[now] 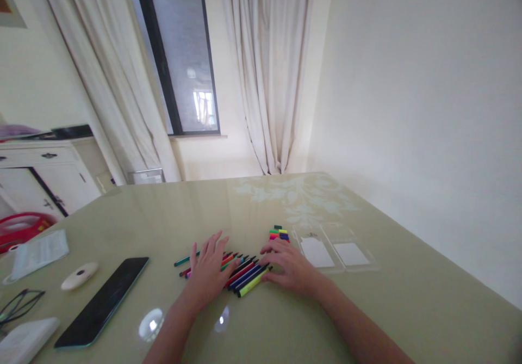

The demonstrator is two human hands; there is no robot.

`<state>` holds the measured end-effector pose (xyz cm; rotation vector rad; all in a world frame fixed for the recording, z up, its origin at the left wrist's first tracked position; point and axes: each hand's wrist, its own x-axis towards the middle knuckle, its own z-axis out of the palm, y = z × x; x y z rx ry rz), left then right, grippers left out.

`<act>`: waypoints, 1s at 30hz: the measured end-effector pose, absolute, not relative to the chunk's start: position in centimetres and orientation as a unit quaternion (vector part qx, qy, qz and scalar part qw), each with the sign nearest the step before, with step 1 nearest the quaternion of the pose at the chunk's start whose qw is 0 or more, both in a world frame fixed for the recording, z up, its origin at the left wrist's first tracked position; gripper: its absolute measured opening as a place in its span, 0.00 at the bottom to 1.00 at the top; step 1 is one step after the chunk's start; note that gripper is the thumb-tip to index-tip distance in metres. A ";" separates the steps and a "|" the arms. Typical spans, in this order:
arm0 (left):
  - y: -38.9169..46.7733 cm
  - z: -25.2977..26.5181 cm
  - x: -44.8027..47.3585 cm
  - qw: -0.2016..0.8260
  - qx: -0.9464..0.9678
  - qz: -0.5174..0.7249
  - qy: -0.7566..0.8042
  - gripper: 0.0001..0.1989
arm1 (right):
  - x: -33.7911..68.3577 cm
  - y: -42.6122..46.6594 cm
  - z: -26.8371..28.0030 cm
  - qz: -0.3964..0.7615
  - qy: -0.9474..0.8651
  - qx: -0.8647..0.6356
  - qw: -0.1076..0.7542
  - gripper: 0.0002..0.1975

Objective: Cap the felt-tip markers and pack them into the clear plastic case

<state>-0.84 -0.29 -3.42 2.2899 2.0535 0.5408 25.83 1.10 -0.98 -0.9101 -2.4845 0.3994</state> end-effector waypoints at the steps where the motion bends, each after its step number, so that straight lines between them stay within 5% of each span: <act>1: -0.3 -3.4 -0.9 0.015 0.735 0.172 0.656 0.28 | 26.1 1.3 -0.9 0.146 -0.903 -0.331 0.231 0.12; 7: -0.8 -3.4 -0.3 0.027 0.757 0.170 0.631 0.29 | 26.8 1.9 -1.1 0.140 -0.909 -0.322 0.225 0.05; 30: -0.9 -3.4 0.8 0.034 0.761 0.192 0.619 0.27 | 26.6 1.5 -0.9 0.146 -0.907 -0.321 0.230 0.07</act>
